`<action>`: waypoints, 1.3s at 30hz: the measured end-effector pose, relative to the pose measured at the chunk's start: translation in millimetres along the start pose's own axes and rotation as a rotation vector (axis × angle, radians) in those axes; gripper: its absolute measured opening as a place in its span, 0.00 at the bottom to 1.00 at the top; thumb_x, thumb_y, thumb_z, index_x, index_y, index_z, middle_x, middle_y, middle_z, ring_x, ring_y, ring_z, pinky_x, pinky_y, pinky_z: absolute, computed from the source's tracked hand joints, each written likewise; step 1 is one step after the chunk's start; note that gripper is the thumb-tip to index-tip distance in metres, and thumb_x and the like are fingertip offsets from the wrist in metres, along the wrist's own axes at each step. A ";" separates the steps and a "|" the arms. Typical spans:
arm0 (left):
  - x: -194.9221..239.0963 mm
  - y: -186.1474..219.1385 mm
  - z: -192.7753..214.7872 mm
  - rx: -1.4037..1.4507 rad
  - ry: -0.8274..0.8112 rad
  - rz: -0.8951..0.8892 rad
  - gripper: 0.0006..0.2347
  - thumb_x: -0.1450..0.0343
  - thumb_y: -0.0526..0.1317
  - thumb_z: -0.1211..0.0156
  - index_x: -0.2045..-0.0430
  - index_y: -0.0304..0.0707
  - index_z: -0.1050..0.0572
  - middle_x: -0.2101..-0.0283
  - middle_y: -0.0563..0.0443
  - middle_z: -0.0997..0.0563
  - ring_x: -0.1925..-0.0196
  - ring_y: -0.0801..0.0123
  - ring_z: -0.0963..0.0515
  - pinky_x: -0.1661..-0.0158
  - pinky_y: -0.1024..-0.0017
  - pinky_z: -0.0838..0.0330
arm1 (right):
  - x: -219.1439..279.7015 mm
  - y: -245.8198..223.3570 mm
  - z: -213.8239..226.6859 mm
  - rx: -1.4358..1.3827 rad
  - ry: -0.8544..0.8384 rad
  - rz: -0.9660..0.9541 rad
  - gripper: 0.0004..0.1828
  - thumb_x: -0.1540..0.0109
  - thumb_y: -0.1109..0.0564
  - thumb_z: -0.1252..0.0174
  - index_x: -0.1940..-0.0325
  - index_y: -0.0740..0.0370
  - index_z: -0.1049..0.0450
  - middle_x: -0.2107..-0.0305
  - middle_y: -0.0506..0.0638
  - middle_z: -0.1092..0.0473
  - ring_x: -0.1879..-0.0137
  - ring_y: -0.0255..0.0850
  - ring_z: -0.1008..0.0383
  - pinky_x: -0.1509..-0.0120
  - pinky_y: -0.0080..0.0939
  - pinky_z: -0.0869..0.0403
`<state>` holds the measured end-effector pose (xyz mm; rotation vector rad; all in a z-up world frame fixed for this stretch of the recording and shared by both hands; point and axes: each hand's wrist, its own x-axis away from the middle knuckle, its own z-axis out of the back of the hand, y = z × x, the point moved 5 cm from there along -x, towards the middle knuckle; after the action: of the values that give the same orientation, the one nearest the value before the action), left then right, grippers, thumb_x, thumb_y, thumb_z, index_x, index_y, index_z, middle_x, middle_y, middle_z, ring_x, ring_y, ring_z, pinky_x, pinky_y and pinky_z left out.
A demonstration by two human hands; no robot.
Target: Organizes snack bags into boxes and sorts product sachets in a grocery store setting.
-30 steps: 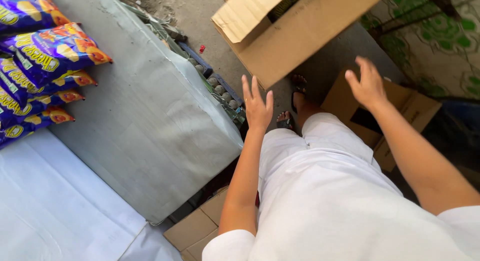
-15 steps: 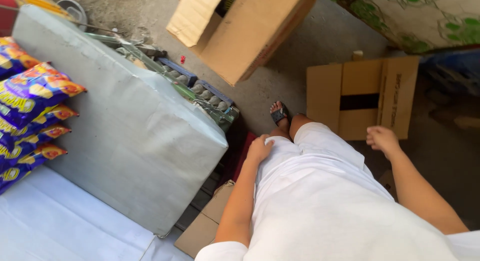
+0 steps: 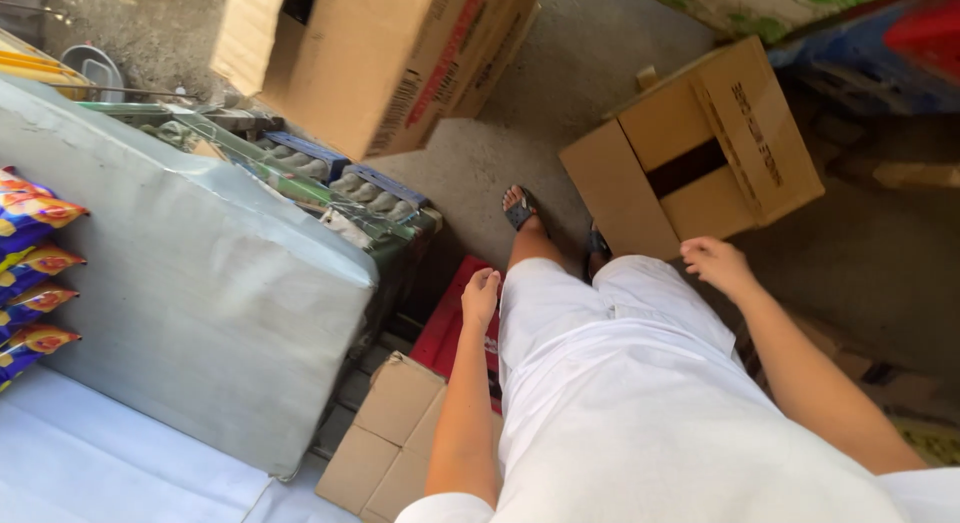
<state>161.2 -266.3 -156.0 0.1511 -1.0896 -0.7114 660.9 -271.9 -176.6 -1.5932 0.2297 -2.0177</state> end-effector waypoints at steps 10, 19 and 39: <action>22.2 -11.3 -41.2 -0.139 -0.121 0.056 0.18 0.29 0.49 0.40 0.52 0.36 0.20 0.54 0.42 0.14 0.51 0.60 0.17 0.48 0.68 0.26 | 90.1 141.2 59.0 -0.152 0.323 -0.259 0.15 0.32 0.52 0.43 0.45 0.58 0.21 0.58 0.52 0.22 0.57 0.39 0.21 0.56 0.39 0.25; -39.9 31.7 -29.3 0.073 -0.127 -0.124 0.17 0.28 0.45 0.41 0.50 0.32 0.23 0.55 0.49 0.16 0.57 0.69 0.19 0.57 0.71 0.25 | 123.5 130.1 -40.6 -0.016 0.226 -0.197 0.17 0.36 0.45 0.38 0.46 0.51 0.19 0.56 0.54 0.21 0.50 0.47 0.21 0.43 0.46 0.26; 69.2 37.9 -200.8 0.193 -0.053 0.036 0.16 0.28 0.45 0.40 0.51 0.34 0.22 0.59 0.48 0.17 0.64 0.70 0.20 0.63 0.69 0.26 | 63.5 259.0 161.6 0.070 0.231 -0.101 0.16 0.37 0.48 0.38 0.49 0.54 0.18 0.58 0.51 0.20 0.52 0.41 0.21 0.45 0.42 0.25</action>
<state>367.6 -323.3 -182.3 0.2786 -1.2083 -0.5803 884.8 -488.1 -195.8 -1.3532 0.1656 -2.2632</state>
